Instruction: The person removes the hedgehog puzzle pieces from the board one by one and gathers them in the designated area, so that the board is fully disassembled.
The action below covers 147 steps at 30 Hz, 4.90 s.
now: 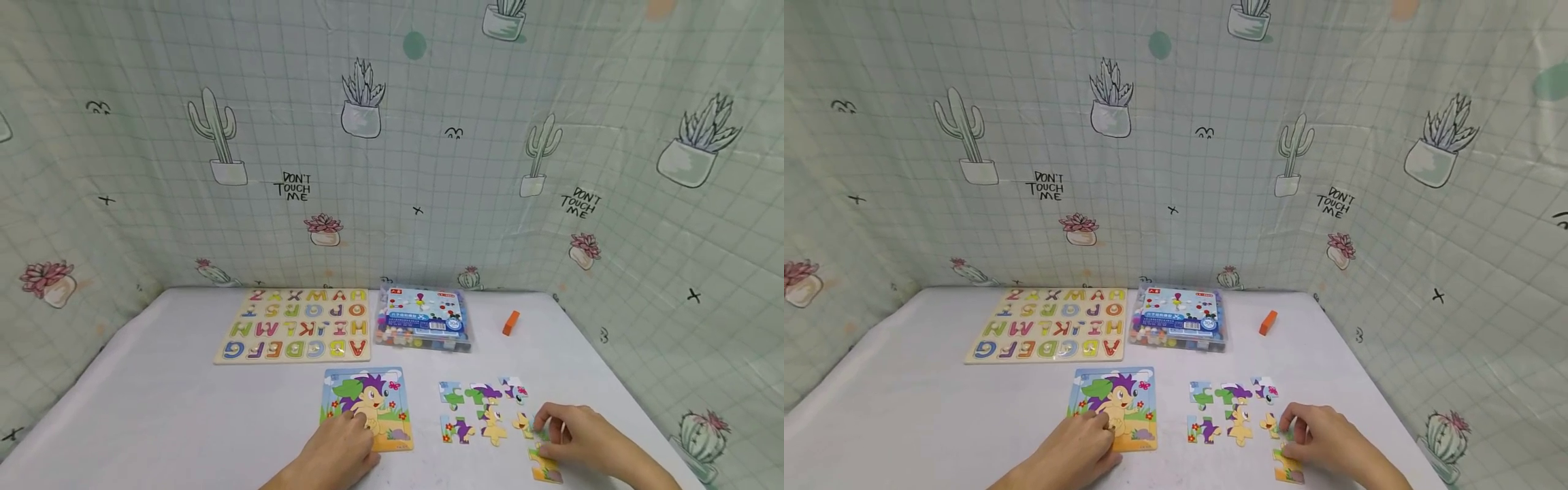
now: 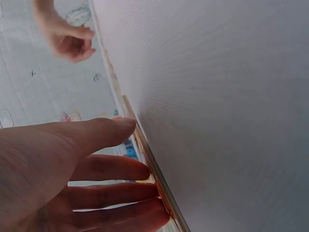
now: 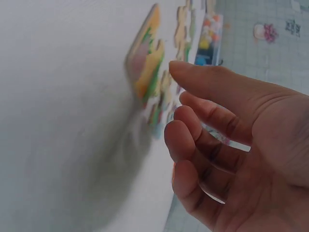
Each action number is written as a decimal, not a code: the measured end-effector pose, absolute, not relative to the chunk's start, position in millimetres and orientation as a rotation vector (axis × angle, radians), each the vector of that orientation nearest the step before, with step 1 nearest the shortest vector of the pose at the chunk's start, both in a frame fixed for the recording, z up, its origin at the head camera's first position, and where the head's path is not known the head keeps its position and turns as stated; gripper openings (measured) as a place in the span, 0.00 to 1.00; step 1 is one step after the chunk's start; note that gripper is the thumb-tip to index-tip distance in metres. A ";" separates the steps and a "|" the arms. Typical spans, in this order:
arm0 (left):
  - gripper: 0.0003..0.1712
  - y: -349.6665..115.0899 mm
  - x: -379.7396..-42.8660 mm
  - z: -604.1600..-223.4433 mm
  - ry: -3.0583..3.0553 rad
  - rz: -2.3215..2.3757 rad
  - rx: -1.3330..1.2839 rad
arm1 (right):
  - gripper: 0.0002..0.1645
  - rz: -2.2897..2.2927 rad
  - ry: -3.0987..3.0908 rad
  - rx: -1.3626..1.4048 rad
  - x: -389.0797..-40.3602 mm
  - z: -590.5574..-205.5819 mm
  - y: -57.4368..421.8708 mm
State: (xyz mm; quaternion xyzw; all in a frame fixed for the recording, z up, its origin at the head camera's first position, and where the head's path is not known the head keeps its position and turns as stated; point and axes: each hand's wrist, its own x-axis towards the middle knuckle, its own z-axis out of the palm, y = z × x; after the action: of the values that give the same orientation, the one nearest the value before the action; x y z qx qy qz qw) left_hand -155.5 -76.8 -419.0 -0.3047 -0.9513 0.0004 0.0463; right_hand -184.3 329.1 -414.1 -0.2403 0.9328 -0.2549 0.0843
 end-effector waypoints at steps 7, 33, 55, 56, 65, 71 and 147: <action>0.20 -77.1 -156.2 -417.8 -2.952 -0.017 -0.915 | 0.13 -0.802 2.766 -0.827 -189.9 -399.1 292.7; 0.20 -91.0 -156.9 -416.1 -3.011 -0.069 -0.873 | 0.15 -0.622 2.608 -1.046 -218.3 -393.7 127.4; 0.18 -108.9 -161.0 -417.4 -2.873 -0.252 -0.953 | 0.18 -0.502 2.652 -1.027 -221.4 -415.5 85.8; 0.18 -109.7 -161.4 -416.9 -2.873 -0.258 -0.958 | 0.18 -0.514 2.650 -1.025 -221.6 -415.9 85.2; 0.16 -109.6 -163.4 -413.2 -2.946 -0.282 -0.970 | 0.15 -0.589 2.622 -0.944 -225.4 -417.5 83.3; 0.14 -110.0 -163.2 -411.7 -2.992 -0.290 -0.976 | 0.15 -0.615 2.617 -0.920 -224.8 -417.3 82.3; 0.20 -110.0 -159.9 -414.3 -2.925 -0.263 -0.968 | 0.05 -0.970 2.420 -1.046 -189.9 -413.5 297.0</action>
State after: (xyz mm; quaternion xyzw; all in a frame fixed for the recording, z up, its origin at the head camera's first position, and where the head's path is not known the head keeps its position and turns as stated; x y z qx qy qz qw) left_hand -159.9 -110.0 -414.3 -0.3129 -0.9457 -0.0850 0.0250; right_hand -189.9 297.0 -413.5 -0.3672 0.8496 -0.3407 0.1654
